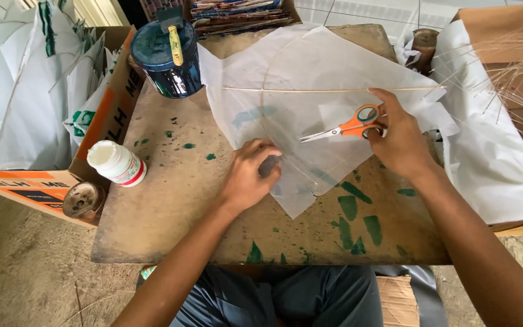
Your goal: Trimming excess paper from a kite frame using scissors to shape the kite.
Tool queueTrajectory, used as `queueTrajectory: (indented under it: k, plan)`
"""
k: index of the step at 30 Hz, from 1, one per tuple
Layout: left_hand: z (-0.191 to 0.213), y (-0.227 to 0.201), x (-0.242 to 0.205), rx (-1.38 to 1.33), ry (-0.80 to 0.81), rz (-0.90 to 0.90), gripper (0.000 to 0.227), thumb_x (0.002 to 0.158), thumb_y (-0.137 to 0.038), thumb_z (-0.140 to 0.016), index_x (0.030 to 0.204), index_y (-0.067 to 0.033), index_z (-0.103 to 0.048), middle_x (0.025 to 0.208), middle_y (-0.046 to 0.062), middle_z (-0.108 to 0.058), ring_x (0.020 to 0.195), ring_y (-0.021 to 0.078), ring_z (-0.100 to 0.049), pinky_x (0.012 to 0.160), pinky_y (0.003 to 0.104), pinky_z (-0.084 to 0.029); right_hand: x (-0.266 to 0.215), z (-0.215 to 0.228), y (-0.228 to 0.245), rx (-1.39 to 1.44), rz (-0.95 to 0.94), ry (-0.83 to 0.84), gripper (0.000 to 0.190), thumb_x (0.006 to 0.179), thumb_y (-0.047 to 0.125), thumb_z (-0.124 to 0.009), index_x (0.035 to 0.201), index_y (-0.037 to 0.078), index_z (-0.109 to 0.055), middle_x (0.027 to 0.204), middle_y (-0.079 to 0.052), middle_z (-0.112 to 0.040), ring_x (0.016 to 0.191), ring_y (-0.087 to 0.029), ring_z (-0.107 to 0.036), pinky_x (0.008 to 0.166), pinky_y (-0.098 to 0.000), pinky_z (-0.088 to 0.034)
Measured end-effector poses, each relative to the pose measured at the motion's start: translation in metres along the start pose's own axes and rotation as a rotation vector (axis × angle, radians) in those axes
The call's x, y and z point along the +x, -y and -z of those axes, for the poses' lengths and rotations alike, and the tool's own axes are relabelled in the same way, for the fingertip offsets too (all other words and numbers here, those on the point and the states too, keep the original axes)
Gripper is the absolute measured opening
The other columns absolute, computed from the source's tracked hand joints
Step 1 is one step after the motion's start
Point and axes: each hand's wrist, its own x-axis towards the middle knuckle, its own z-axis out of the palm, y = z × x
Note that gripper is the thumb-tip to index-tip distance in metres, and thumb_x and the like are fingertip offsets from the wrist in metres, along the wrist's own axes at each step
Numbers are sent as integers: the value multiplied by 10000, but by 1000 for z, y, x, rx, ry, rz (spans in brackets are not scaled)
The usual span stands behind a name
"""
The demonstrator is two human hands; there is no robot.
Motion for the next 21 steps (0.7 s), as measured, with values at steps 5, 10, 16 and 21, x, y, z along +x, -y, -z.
queueTrajectory:
  k: [5,10,16,21]
  plan:
    - [0,2,1,-10,0,9,213,774,11,-709,972,-67,-706,949,115,-692,930,353,-704,801,443,-570,3,-17,-44,-141,379,-183,666,848,-162,-673,1475,25,-549,1035,-135,-683,1054,-337,-675,1000,-474,-462]
    - [0,4,-2,9,14,15,250,777,17,-692,1010,-70,-710,975,104,-695,958,337,-704,818,426,-570,-14,-10,-41,-258,422,-30,663,814,-76,-733,1436,131,-634,985,-76,-751,1047,-291,-667,1042,-501,-362]
    - [-1,5,-3,24,36,31,307,768,40,-668,1057,-59,-705,983,115,-698,966,349,-702,826,452,-563,-26,-11,-38,-171,376,-120,709,737,-44,-786,1421,38,-617,933,-101,-707,809,-269,-685,795,-388,-530]
    - [-1,-1,-8,84,125,134,394,792,-59,-689,1184,-102,-676,1117,91,-673,1117,337,-637,978,539,-442,-18,-1,-4,103,12,15,665,880,-107,-611,1510,49,-464,905,-146,-609,605,-254,-651,545,-360,-523]
